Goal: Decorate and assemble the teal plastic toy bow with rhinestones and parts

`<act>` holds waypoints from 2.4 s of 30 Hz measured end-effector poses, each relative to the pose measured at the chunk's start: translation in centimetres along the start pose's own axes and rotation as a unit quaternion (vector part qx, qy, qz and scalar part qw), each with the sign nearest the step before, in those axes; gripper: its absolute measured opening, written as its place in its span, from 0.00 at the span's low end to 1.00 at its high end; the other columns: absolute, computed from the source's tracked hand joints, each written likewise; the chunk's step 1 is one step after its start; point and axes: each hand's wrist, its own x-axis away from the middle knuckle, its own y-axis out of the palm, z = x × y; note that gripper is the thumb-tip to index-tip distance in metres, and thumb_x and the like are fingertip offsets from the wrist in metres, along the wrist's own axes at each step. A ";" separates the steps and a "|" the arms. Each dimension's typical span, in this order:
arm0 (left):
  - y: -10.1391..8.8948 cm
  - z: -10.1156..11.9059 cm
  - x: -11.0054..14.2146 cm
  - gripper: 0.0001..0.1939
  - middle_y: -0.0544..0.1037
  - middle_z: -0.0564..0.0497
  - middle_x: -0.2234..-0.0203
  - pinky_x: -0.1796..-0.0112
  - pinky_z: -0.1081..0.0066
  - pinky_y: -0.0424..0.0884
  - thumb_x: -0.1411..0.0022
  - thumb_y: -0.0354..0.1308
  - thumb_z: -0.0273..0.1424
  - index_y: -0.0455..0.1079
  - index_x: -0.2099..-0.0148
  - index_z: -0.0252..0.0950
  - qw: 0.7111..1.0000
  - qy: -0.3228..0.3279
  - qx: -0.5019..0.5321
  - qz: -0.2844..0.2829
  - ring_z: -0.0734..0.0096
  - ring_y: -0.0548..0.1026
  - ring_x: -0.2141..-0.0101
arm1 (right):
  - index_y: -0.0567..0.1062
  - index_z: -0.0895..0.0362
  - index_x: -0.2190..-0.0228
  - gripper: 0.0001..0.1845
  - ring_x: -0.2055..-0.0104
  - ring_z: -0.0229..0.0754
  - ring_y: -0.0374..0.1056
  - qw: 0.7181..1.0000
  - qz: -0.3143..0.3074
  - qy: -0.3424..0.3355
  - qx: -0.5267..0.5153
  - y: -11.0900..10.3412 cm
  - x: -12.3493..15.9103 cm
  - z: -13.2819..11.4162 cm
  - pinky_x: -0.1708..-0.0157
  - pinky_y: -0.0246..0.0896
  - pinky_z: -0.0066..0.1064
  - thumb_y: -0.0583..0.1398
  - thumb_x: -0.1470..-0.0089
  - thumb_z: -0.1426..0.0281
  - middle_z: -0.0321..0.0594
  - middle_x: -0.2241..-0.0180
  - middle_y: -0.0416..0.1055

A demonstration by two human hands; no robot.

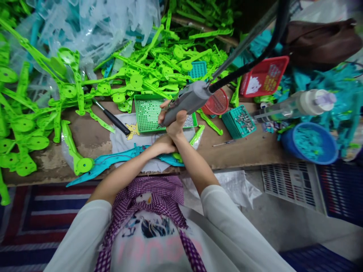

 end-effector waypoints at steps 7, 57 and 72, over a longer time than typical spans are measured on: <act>-0.4 -0.2 0.3 0.09 0.83 0.49 0.68 0.66 0.71 0.65 0.44 0.63 0.34 0.80 0.64 0.36 0.992 0.006 0.126 -0.031 0.69 0.77 0.68 | 0.69 0.50 0.72 0.41 0.88 0.35 0.54 0.993 0.042 -0.101 0.036 -4.0 2.3 -7.2 0.89 0.49 0.28 0.46 0.62 0.27 0.27 0.87 0.54; -2.8 0.1 2.8 0.29 0.78 0.46 0.52 0.52 0.68 0.67 0.53 0.61 0.21 0.73 0.46 0.37 0.988 0.123 -0.019 -0.086 0.63 0.74 0.54 | 0.71 0.51 0.71 0.22 0.76 0.37 0.68 0.973 0.166 -0.080 0.142 -3.9 4.6 -10.0 0.73 0.66 0.32 0.62 0.52 0.46 0.31 0.78 0.66; -2.6 1.6 4.6 0.30 0.71 0.43 0.46 0.45 0.65 0.64 0.44 0.57 0.22 0.65 0.39 0.35 0.992 0.100 -0.071 -0.033 0.61 0.69 0.46 | 0.72 0.51 0.66 0.20 0.65 0.40 0.69 0.961 0.116 -0.117 0.222 -4.9 3.6 -9.0 0.65 0.68 0.36 0.59 0.48 0.48 0.34 0.71 0.71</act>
